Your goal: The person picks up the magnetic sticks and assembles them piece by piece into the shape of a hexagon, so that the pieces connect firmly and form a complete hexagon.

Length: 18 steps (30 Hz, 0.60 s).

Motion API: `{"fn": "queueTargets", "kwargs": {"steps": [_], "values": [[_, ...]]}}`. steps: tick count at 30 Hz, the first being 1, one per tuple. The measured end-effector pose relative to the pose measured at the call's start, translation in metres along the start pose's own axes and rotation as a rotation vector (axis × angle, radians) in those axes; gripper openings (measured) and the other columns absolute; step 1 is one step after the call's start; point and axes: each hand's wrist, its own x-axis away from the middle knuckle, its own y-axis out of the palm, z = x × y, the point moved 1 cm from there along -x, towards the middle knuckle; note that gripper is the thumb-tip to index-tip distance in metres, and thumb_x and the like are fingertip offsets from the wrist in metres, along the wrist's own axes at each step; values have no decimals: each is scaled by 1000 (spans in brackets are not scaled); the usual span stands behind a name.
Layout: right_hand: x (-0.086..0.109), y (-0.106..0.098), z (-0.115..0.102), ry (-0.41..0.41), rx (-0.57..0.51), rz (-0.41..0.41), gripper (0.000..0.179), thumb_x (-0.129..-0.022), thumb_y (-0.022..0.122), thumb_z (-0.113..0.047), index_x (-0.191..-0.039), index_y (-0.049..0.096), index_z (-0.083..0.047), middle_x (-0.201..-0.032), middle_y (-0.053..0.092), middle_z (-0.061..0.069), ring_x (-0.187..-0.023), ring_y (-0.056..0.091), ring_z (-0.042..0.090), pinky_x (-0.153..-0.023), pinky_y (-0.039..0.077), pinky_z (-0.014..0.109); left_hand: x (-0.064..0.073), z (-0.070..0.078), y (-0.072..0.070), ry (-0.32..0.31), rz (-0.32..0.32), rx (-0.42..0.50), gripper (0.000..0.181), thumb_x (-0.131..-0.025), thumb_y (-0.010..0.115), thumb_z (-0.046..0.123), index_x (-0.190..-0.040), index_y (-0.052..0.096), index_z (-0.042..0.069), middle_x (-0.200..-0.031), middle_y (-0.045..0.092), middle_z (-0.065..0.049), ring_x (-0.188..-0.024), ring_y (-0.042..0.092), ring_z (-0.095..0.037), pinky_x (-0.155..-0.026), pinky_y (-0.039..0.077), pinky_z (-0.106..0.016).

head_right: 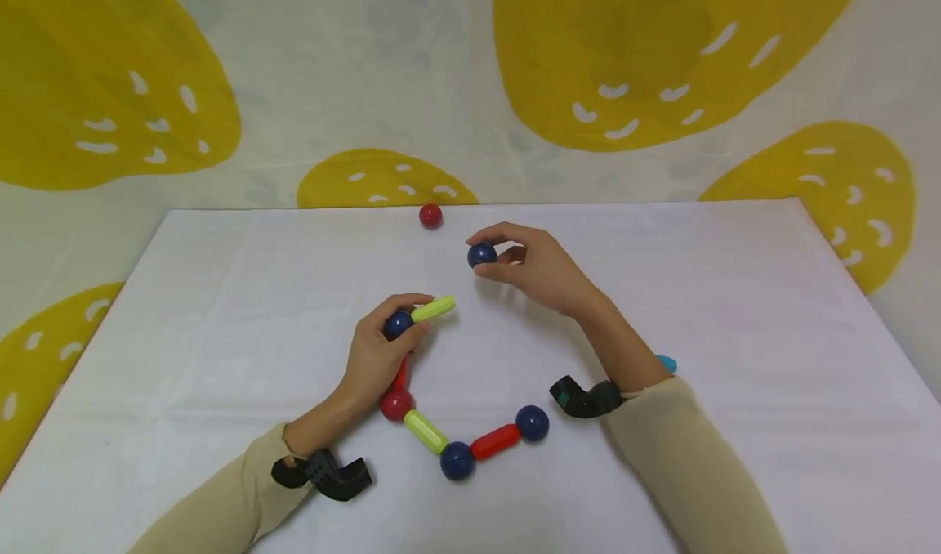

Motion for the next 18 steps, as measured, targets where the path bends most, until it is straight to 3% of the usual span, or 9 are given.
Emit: {"fn": "queueTargets", "kwargs": {"steps": [7, 18], "values": [[15, 10, 2, -58, -20, -51, 37, -87, 72, -31, -121, 63, -21, -114, 60, -4, -89, 60, 22, -75, 48, 38, 0, 1, -1, -7, 0, -1, 28, -90, 63, 1, -118, 63, 2, -96, 55, -13, -69, 52, -13, -65, 44, -21], [16, 19, 3, -114, -25, -136, 33, -88, 71, -18, -120, 64, -15, -110, 63, -1, -85, 62, 22, -69, 51, 34, 0, 1, -1, -8, -1, 3, 28, -91, 63, 2, -119, 63, 3, -97, 54, -12, -73, 53, -14, -68, 45, -22]]}}
